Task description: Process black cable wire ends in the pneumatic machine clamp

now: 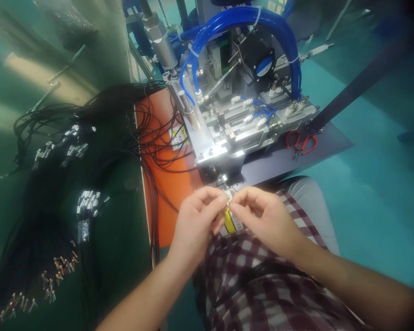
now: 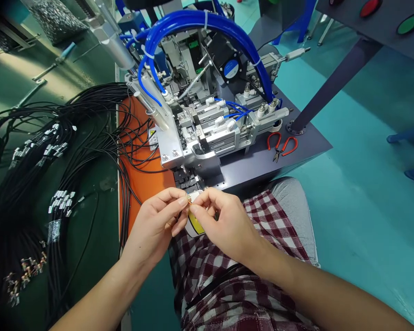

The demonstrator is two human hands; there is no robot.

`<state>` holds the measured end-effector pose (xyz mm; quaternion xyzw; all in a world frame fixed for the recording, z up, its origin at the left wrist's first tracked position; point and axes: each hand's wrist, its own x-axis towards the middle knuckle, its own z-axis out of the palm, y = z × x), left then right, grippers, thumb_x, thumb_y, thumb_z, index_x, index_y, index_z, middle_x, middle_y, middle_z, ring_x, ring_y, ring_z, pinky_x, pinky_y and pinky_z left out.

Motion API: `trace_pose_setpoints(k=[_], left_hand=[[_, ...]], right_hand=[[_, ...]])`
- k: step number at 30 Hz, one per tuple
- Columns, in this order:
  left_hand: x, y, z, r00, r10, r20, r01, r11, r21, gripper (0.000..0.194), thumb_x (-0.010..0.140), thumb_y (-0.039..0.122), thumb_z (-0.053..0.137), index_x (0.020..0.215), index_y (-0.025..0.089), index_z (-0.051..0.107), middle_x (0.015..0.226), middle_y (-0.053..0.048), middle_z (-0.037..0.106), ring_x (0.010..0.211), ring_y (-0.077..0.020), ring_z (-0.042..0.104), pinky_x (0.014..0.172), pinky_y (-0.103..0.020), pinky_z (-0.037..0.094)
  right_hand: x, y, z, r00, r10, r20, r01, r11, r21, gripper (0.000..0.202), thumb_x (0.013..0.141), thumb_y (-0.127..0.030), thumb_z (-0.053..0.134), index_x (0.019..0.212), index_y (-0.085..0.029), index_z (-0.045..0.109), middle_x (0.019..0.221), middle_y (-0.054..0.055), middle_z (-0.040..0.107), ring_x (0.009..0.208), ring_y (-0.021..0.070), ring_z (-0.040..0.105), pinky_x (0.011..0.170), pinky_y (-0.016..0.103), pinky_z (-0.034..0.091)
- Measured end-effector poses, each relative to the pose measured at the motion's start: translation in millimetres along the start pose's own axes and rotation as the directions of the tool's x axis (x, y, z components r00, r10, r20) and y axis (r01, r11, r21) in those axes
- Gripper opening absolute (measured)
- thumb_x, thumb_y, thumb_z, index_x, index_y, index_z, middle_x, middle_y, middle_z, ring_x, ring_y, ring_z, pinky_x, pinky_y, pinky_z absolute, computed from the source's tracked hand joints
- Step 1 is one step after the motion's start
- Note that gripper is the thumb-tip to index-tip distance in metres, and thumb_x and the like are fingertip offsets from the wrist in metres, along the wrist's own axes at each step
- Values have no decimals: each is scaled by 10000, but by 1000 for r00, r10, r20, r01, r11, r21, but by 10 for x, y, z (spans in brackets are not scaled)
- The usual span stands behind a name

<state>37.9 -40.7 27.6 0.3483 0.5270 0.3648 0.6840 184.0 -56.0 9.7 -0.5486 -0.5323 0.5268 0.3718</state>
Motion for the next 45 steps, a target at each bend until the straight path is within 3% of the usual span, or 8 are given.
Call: trace_pose_setpoints(k=[6,11,20,29,35,39,45], left_hand=[[-1,-23,-14,1000,27,1,-27,998,64,180,815,289,670,734,160,574,543,52,450,441,-39,344,424,-171,232],[-5,-28,-36,1000,27,-3,-26,989,145,192,811,306,676,735,163,573,497,72,381,424,-29,291,413,-159,191],[17,-48,-25,999,19,-26,-15,989,146,181,796,285,672,717,150,580,478,73,376,413,-24,282,401,-151,190],[5,-36,-17,999,40,-20,-35,975,221,197,796,309,681,724,146,599,575,35,497,435,-24,322,406,-156,226],[16,-56,-25,999,33,-34,-26,982,187,190,800,318,685,742,155,608,498,64,404,426,-30,299,406,-154,209],[13,-40,-30,998,37,-49,-28,985,171,209,807,328,682,730,151,601,500,62,408,426,-24,295,412,-152,207],[26,-23,-23,998,43,-50,-35,989,146,198,827,311,663,741,148,592,470,74,381,422,-25,291,423,-151,221]], right_hand=[[38,-35,-96,994,-105,-34,102,991,-91,69,834,-173,597,778,-192,632,674,-41,606,584,100,509,537,223,398],[76,-77,-154,997,-52,59,56,996,-66,148,856,-184,559,712,-193,591,663,-42,578,609,109,502,561,235,399],[90,-14,-157,997,-34,66,36,999,-31,131,874,-216,536,754,-192,582,677,-31,553,606,116,488,550,245,386],[197,-99,-187,993,28,118,-29,1000,0,126,852,-246,560,752,-177,593,650,-30,535,523,93,419,466,226,331],[179,-84,-158,996,-18,87,20,1000,-13,118,854,-218,544,748,-181,578,691,-12,558,624,121,499,570,239,413],[207,-102,-184,992,56,110,-70,990,120,171,863,-246,541,709,-176,570,639,-23,549,561,104,486,523,223,411],[190,-87,-165,993,65,103,-72,995,64,128,824,-268,591,754,-165,622,679,0,576,587,115,488,506,226,387]])
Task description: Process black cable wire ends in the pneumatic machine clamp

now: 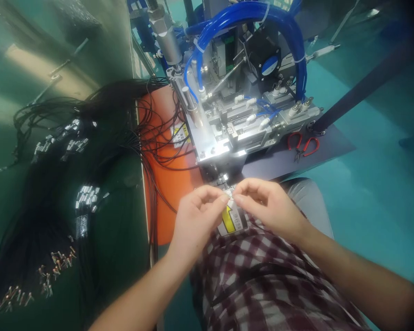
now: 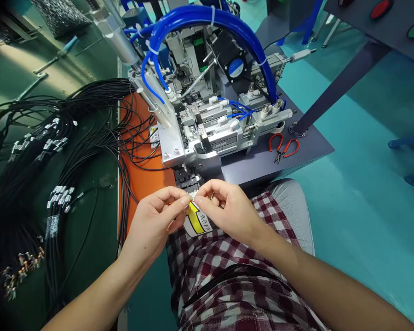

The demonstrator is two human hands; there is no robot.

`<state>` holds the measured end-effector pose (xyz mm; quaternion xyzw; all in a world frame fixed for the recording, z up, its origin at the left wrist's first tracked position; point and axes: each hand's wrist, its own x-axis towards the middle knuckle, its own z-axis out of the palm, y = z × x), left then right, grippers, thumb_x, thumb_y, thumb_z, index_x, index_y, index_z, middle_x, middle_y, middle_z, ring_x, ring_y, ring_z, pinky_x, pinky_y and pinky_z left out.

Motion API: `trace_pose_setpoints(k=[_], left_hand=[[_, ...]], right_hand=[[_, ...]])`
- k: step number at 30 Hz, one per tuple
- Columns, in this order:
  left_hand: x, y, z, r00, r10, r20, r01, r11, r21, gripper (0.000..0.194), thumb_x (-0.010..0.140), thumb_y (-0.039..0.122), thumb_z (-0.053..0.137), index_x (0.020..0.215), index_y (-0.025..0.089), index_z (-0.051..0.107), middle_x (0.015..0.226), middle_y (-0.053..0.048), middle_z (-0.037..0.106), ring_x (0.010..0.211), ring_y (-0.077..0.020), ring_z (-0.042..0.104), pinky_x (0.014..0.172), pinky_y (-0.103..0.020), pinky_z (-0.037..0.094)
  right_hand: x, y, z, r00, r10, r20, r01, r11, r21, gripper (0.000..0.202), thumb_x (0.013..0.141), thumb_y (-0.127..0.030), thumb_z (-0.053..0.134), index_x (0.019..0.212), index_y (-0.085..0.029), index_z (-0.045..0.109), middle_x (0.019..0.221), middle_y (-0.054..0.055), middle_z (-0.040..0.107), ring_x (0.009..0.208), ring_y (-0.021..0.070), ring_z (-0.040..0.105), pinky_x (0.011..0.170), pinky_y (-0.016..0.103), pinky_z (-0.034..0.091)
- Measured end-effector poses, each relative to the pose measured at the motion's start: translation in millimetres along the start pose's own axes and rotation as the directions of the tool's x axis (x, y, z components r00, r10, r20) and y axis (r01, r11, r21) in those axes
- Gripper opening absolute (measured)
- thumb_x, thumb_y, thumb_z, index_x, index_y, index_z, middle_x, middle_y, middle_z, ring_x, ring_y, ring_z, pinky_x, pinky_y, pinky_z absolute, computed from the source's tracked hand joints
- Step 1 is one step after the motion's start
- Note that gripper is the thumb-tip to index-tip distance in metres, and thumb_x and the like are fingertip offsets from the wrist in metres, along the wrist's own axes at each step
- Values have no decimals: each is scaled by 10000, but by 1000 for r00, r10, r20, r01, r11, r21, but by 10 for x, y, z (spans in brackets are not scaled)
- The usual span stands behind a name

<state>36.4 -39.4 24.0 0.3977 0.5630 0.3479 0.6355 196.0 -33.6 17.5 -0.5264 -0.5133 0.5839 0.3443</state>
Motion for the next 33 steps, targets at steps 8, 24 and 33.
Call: trace_pose_setpoints(k=[8,24,33], left_hand=[[-25,-25,6,1000,5,-12,-6,999,-38,198,823,312,666,743,156,574,508,69,397,433,-28,288,422,-158,209],[-60,-41,40,999,24,-31,-28,993,-117,182,842,324,647,778,174,568,480,82,352,447,-41,273,434,-162,202],[-73,-48,61,998,62,-21,-64,989,-131,173,844,297,646,758,178,556,450,94,347,415,-30,284,412,-136,218]], right_hand=[[-5,10,114,997,50,-51,-43,990,132,110,760,-263,623,717,-163,604,628,-18,544,527,94,436,457,214,332],[-28,15,191,993,105,-60,-77,931,356,202,697,-325,744,728,-166,623,524,-73,464,448,62,362,399,195,274],[-37,35,230,988,130,-88,-87,918,387,213,701,-341,730,699,-175,598,494,-89,409,435,59,326,399,190,257]])
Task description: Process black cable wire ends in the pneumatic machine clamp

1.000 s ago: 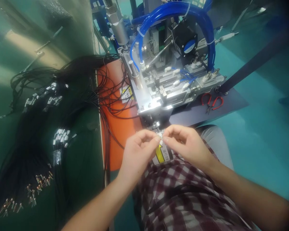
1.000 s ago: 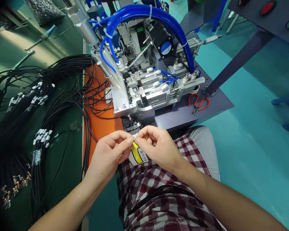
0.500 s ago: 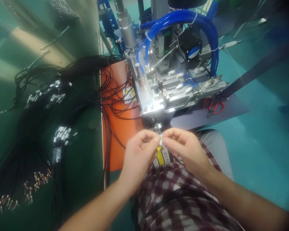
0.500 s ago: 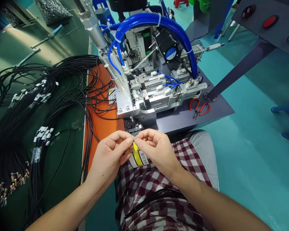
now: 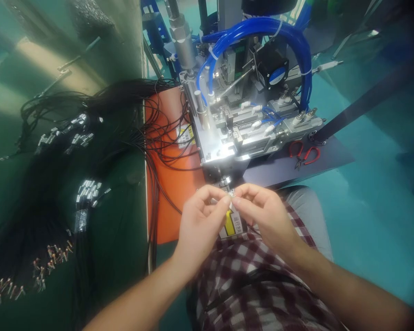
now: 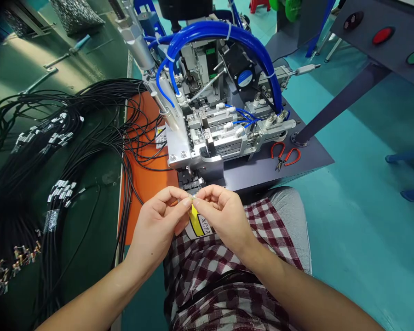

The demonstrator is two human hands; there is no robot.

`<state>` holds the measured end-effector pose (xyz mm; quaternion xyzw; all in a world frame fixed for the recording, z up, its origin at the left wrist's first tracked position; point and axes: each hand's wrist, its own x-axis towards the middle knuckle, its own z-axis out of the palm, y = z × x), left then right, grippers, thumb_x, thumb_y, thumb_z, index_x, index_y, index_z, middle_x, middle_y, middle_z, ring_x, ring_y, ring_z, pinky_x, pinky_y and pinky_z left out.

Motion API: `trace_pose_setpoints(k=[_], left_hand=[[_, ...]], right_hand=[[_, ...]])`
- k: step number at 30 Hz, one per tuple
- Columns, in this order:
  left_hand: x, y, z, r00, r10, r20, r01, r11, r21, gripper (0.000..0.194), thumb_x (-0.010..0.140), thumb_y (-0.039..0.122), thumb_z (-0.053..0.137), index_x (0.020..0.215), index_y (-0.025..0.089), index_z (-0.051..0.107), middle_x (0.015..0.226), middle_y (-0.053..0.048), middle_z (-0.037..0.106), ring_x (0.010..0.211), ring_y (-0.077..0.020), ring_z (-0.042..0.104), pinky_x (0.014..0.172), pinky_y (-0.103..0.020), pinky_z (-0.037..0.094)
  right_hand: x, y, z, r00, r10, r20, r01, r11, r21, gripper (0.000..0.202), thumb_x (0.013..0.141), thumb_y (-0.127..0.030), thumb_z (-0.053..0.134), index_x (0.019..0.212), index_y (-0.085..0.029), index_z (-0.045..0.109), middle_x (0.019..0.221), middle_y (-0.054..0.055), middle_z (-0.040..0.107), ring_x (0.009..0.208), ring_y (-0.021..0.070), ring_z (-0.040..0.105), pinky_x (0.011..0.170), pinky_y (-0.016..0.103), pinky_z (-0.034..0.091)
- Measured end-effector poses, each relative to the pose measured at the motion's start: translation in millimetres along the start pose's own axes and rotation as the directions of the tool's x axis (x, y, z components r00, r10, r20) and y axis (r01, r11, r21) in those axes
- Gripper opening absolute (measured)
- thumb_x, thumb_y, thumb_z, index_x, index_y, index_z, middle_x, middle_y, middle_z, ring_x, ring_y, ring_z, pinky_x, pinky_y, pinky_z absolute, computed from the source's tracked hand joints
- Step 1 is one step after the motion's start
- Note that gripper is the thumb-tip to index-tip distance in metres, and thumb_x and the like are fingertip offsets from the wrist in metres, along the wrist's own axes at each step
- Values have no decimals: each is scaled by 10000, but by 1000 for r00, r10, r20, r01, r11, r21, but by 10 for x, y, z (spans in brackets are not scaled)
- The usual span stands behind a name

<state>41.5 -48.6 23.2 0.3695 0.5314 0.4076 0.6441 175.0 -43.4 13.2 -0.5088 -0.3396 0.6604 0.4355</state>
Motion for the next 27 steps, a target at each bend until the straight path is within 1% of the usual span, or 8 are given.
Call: trace_pose_setpoints(k=[4,9,15,21,24,27], left_hand=[[-5,12,7,1000,6,-2,-6,1000,1,172,842,289,650,752,177,555,444,96,362,405,-25,296,410,-128,225],[4,11,10,1000,-13,13,12,1000,7,187,838,303,657,752,173,553,439,97,360,397,-23,286,403,-132,209],[14,-11,-13,999,-16,28,15,999,29,195,855,316,641,763,173,546,456,95,335,418,-28,251,409,-146,188],[24,-14,-39,999,-32,35,30,999,31,219,859,349,638,763,173,549,496,76,348,457,-42,273,427,-167,192],[29,-17,-42,999,-35,31,34,999,24,209,848,334,650,761,172,551,508,70,369,454,-42,279,421,-172,189],[25,-20,-41,999,-32,30,32,999,25,202,847,327,652,763,172,551,512,69,383,451,-39,282,417,-170,189]], right_hand=[[-9,7,-5,999,-33,-7,33,999,-14,186,708,-317,720,709,-171,604,511,-81,437,445,59,346,403,182,275],[-15,-6,-7,996,-83,-30,81,995,-61,144,719,-278,702,713,-164,614,554,-63,490,463,60,386,419,183,321],[4,-12,-38,992,-124,-10,122,984,-129,110,746,-253,678,722,-168,611,543,-65,484,447,64,385,397,193,306],[22,24,-61,983,-185,3,183,971,-152,108,750,-249,687,729,-165,623,551,-57,515,453,69,422,402,197,328],[32,20,-57,981,-191,8,190,969,-158,96,755,-237,679,728,-166,620,540,-60,516,446,66,426,400,194,329],[39,-3,-44,985,-170,7,169,975,-145,89,749,-218,671,716,-165,608,520,-66,509,436,61,421,400,188,326]])
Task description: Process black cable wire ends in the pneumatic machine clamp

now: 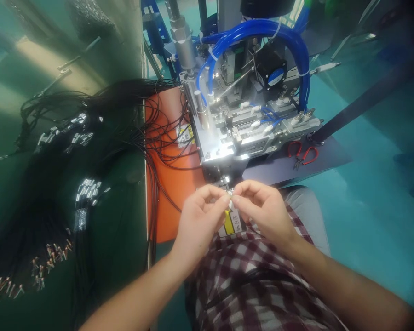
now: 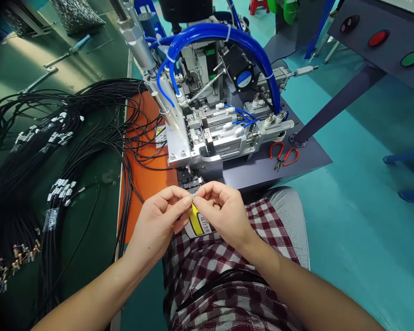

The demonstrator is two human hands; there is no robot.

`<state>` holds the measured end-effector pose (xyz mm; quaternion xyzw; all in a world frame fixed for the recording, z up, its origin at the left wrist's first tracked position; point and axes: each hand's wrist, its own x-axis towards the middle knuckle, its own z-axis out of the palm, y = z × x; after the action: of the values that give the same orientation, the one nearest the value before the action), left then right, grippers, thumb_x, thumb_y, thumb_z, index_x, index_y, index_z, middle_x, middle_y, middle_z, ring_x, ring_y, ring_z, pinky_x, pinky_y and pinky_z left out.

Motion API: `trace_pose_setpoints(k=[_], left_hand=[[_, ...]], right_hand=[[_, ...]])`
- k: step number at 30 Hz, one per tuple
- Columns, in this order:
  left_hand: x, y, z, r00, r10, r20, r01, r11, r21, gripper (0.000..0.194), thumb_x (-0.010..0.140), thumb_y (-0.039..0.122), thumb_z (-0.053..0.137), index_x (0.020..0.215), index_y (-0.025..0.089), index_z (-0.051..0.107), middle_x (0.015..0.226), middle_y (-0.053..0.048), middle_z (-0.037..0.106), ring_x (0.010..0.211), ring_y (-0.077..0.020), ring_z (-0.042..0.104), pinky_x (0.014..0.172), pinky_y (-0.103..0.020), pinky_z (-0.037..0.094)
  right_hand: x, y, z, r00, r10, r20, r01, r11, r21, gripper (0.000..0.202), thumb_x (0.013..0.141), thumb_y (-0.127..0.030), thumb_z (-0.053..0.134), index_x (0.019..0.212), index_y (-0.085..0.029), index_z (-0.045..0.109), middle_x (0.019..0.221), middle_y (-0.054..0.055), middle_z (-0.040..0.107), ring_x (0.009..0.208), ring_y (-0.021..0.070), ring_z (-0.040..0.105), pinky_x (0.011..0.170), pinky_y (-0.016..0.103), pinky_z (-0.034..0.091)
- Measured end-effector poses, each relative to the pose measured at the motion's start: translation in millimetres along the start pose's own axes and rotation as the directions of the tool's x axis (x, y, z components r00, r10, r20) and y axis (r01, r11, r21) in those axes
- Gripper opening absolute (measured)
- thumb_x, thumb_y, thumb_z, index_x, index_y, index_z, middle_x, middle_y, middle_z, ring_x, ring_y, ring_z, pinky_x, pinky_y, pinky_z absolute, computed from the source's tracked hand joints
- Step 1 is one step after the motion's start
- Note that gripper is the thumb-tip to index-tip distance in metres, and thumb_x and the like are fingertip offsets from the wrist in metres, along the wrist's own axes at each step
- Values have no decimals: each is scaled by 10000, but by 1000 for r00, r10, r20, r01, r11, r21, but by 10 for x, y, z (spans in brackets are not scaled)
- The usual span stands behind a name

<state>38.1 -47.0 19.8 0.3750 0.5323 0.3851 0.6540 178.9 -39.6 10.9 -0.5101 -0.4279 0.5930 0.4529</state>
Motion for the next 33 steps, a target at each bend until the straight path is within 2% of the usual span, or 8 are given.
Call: trace_pose_setpoints(k=[9,16,20,23,26,28,30,33], left_hand=[[-2,-45,27,996,89,-23,-89,996,-16,123,873,288,624,832,190,561,525,81,392,438,-28,328,420,-143,240],[-17,28,26,995,91,51,-92,995,32,117,868,280,625,867,177,568,506,75,446,441,-35,401,433,-130,293],[-31,71,38,996,83,46,-85,995,57,150,836,282,658,840,167,563,520,52,513,444,-57,455,449,-156,341],[-34,90,44,998,9,67,-8,1000,-22,149,862,302,621,846,174,545,505,44,520,469,-74,467,487,-173,354],[-26,120,31,988,-78,133,94,989,-112,160,878,289,584,795,168,520,497,49,481,462,-57,381,489,-171,303],[-14,135,15,975,-120,189,150,977,-150,184,887,282,558,757,161,507,489,48,461,462,-54,341,498,-175,288],[0,141,0,963,-138,230,179,969,-170,196,893,280,542,744,156,507,483,47,454,466,-54,333,517,-179,296],[11,142,-14,973,-115,198,145,979,-141,179,875,289,577,766,156,525,477,49,467,448,-51,337,493,-176,284]], right_hand=[[-13,-3,40,968,235,93,-250,947,205,176,769,-291,648,675,-166,568,501,-81,424,426,41,260,408,195,170],[-37,-140,-13,931,322,174,-351,919,178,185,748,-258,617,622,-159,526,567,-55,429,471,54,251,431,214,169],[-110,-113,5,957,260,133,-276,953,123,187,820,-275,569,673,-178,506,582,-53,456,490,74,379,455,208,270],[-195,-52,25,996,59,71,-54,996,-67,157,900,-280,496,763,-204,495,652,-9,582,584,136,539,544,257,393],[-246,-5,19,974,-218,66,226,891,-394,105,908,-225,475,810,-206,507,763,44,647,652,166,572,596,290,411],[-246,4,8,944,-317,94,320,803,-503,106,902,-199,472,802,-204,510,769,46,641,648,164,557,602,294,401],[-222,-10,3,955,-284,89,291,823,-489,138,908,-207,467,774,-210,497,692,10,597,588,145,513,572,283,383],[-166,-58,7,993,-86,76,107,934,-341,175,919,-263,472,750,-215,481,608,-38,501,516,121,440,497,257,338]])
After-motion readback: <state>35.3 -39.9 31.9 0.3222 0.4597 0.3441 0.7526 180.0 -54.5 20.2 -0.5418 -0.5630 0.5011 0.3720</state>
